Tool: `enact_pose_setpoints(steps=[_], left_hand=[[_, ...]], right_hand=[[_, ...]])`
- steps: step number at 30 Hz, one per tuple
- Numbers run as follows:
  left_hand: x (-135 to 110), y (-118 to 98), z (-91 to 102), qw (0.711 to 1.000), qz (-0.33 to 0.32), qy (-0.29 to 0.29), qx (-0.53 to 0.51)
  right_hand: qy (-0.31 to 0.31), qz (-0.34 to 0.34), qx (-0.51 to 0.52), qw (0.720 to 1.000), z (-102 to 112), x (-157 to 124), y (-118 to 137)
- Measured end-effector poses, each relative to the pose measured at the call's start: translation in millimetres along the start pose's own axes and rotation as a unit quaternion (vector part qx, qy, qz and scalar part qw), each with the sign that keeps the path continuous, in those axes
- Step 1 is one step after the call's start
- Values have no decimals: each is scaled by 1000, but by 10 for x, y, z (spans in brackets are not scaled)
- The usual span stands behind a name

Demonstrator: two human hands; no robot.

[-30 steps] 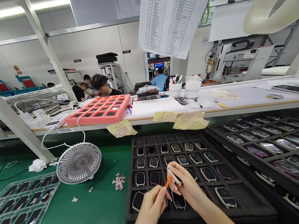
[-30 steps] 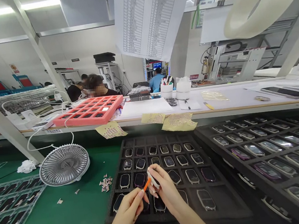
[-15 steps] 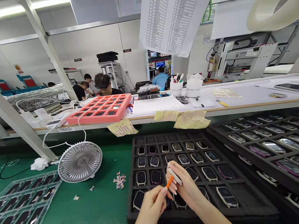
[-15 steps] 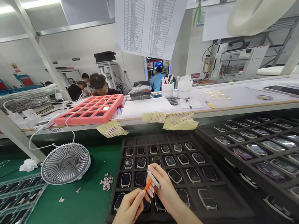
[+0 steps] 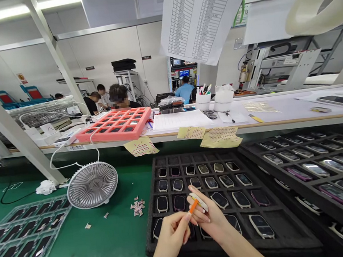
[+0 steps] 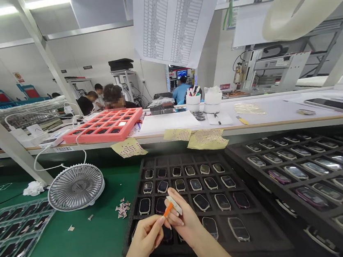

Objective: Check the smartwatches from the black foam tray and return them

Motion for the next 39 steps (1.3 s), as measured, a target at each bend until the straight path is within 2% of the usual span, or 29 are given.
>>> enact_pose_setpoints(steps=[5, 9, 12, 14, 16, 18, 20, 22, 24, 27, 30, 33, 35, 37, 39], left_hand=[[45, -52, 15, 998, -6, -52, -29], [95, -19, -55, 997, -33, -61, -41], [106, 45, 34, 993, 8, -86, -78], [89, 85, 219, 988, 31, -127, -84], [58, 127, 476, 979, 25, -190, -63], [33, 192, 738, 971, 15, -238, 7], [23, 289, 951, 958, 8, -271, 95], [26, 413, 1101, 937, 8, -300, 179], [38, 552, 1205, 915, 32, -312, 254], [56, 739, 1327, 880, 102, -313, 343], [60, 824, 1407, 854, 148, -309, 392], [35, 763, 1382, 850, 161, -323, 384], [0, 647, 1281, 864, 144, -326, 356], [-43, 496, 1112, 893, 98, -304, 318], [-87, 341, 893, 923, 52, -263, 277]], right_hand=[[-40, 77, -134, 987, -38, -66, -13], [-52, 88, -291, 951, -73, -123, -63], [-35, 117, -377, 918, -24, -118, 39], [-53, 168, -463, 869, 73, -92, 197], [-85, 217, -585, 777, 194, -59, 363], [-76, 192, -690, 694, 304, -24, 455], [-42, 145, -759, 633, 378, 0, 464], [-9, 123, -799, 589, 415, 6, 437], [-3, 141, -822, 551, 444, -9, 437], [-60, 177, -857, 480, 531, -64, 522], [-102, 160, -891, 413, 650, -128, 609], [-108, 152, -902, 388, 731, -160, 621], [-104, 156, -900, 394, 756, -157, 610], [-90, 156, -888, 423, 767, -146, 609], [-73, 141, -865, 475, 764, -140, 631]])
Point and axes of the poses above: each hand's wrist, its own x-axis towards the middle knuckle, its own z-axis out of the back of the hand, y = z × x, the point moved 1 cm from there along x, towards the middle knuckle, and after that the axes turned 8 degrees about z, right-handed, at the moved point
